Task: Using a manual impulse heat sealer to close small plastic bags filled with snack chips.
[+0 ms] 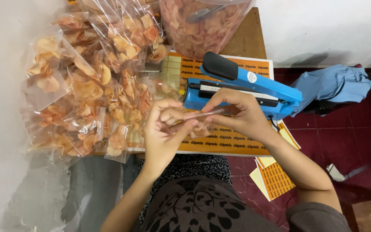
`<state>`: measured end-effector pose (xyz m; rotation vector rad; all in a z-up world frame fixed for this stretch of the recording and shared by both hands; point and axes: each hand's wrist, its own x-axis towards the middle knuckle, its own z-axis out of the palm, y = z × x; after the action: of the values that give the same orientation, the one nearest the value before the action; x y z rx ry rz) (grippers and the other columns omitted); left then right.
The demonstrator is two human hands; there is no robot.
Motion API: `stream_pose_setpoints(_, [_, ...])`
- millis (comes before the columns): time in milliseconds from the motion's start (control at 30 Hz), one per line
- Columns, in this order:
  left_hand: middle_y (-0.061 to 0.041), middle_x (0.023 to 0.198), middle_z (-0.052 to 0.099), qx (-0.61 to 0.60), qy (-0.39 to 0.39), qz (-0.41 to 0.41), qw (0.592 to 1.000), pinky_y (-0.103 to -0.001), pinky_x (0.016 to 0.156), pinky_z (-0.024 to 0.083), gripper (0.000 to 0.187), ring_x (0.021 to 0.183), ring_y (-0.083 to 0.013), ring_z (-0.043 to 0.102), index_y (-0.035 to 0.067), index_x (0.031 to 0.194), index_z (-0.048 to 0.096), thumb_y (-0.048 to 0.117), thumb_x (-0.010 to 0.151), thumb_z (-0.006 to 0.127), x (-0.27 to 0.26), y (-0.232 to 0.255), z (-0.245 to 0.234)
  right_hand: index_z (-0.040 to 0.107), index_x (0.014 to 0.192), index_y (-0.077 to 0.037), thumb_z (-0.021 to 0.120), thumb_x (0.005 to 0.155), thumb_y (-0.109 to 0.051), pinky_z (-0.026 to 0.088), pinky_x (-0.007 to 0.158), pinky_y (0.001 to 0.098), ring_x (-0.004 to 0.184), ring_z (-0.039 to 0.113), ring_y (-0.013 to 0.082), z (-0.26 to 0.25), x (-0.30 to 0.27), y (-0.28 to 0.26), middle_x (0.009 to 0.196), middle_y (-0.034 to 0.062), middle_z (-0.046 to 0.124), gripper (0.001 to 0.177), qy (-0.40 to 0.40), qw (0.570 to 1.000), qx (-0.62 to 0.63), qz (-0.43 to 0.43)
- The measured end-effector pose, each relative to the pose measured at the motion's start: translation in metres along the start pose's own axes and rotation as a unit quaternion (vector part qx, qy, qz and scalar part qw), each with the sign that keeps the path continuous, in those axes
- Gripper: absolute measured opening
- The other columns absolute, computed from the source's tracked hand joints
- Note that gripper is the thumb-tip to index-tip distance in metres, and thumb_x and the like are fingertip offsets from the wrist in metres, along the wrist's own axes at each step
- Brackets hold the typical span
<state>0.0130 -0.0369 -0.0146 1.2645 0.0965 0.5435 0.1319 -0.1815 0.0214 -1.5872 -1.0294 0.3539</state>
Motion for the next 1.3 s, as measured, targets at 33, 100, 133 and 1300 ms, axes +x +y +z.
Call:
stream_pose_setpoints(33, [-0.016, 0.087, 0.069, 0.0, 0.001, -0.001, 1.0, -0.036, 0.074, 0.064, 0.039, 0.094, -0.0302, 0.07, 0.001, 0.112, 0.049, -0.001, 0.08, 0.071, 0.001, 0.001, 0.001, 0.071, 0.09, 0.001, 0.075, 0.075, 0.001, 0.061, 0.07, 0.035, 0.077, 0.066, 0.0202, 0.0, 0.0, 0.0, 0.078, 0.0118, 0.065, 0.016, -0.001, 1.0, 0.0, 0.001])
stream_pose_setpoints(100, [-0.015, 0.087, 0.071, 0.004, 0.002, 0.013, 1.0, -0.034, 0.077, 0.062, 0.046, 0.093, -0.0266, 0.07, 0.001, 0.115, 0.046, -0.002, 0.078, 0.073, 0.004, 0.004, 0.002, 0.071, 0.089, 0.0, 0.076, 0.073, 0.001, 0.061, 0.069, 0.0352, 0.076, 0.067, 0.0212, 0.001, 0.002, 0.0, 0.076, 0.0122, 0.065, 0.017, -0.002, 1.0, -0.003, -0.013])
stream_pose_setpoints(133, [-0.015, 0.087, 0.071, 0.005, 0.003, 0.013, 1.0, -0.034, 0.077, 0.062, 0.046, 0.093, -0.0266, 0.07, 0.001, 0.115, 0.046, -0.002, 0.078, 0.073, 0.005, 0.003, 0.002, 0.071, 0.089, 0.0, 0.076, 0.073, 0.001, 0.061, 0.069, 0.0352, 0.076, 0.067, 0.0212, 0.002, 0.002, -0.002, 0.076, 0.0122, 0.065, 0.017, -0.002, 1.0, -0.003, -0.013])
stream_pose_setpoints(1300, [-0.014, 0.079, 0.071, 0.016, 0.026, 0.063, 0.998, -0.031, 0.065, 0.064, 0.02, 0.081, -0.0235, 0.073, 0.001, 0.086, 0.058, -0.005, 0.076, 0.075, 0.014, -0.005, -0.003, 0.062, 0.106, 0.0, 0.08, 0.068, -0.005, 0.056, 0.082, 0.0427, 0.09, 0.067, 0.0272, -0.006, 0.007, 0.0, 0.096, 0.0152, 0.067, 0.042, -0.037, 0.996, 0.061, -0.059])
